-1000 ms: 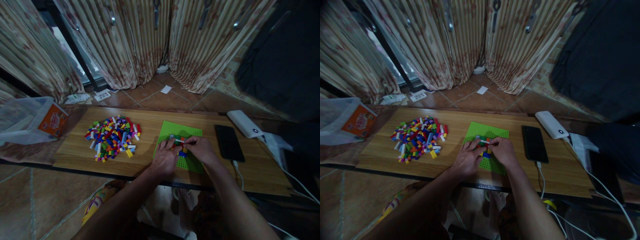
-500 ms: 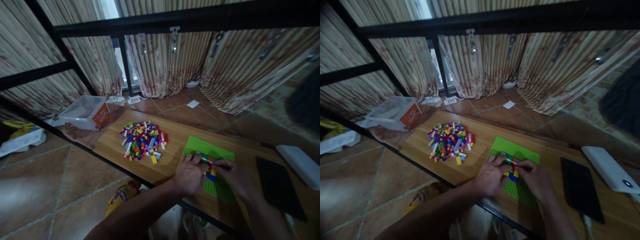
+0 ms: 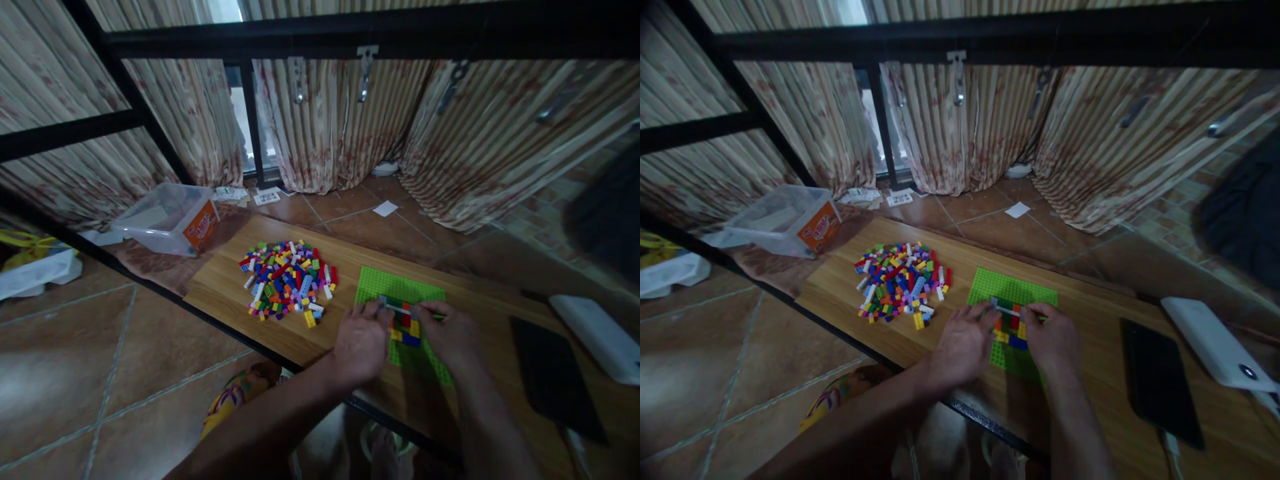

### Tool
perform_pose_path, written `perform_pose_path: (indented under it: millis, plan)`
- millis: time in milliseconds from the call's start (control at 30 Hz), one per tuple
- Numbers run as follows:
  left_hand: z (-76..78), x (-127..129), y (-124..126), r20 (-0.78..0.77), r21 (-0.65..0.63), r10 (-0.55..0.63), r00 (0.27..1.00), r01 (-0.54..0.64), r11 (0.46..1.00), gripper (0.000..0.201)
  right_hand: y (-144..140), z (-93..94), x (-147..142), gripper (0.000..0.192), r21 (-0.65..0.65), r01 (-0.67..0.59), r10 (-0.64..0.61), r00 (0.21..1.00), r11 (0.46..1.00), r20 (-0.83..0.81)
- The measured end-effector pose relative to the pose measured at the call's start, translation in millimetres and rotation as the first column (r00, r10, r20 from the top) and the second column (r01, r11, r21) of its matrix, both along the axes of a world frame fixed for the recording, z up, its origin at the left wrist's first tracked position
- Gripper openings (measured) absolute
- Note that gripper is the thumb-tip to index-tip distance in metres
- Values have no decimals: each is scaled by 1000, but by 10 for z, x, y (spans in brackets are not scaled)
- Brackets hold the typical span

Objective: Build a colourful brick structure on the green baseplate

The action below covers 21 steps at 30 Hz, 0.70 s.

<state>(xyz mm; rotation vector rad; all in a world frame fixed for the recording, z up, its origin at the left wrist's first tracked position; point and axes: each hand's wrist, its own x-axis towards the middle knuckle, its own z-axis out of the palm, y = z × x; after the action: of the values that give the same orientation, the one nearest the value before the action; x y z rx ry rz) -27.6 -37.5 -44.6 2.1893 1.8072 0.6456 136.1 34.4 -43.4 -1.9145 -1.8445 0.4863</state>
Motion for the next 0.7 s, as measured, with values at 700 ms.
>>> perform_pose_path:
  millis: [700]
  plan:
    - [143,-1146,527,949,-102,237,208,-508,855,17,-634,-98,-1148,25,143,-605,621,764,783,-175]
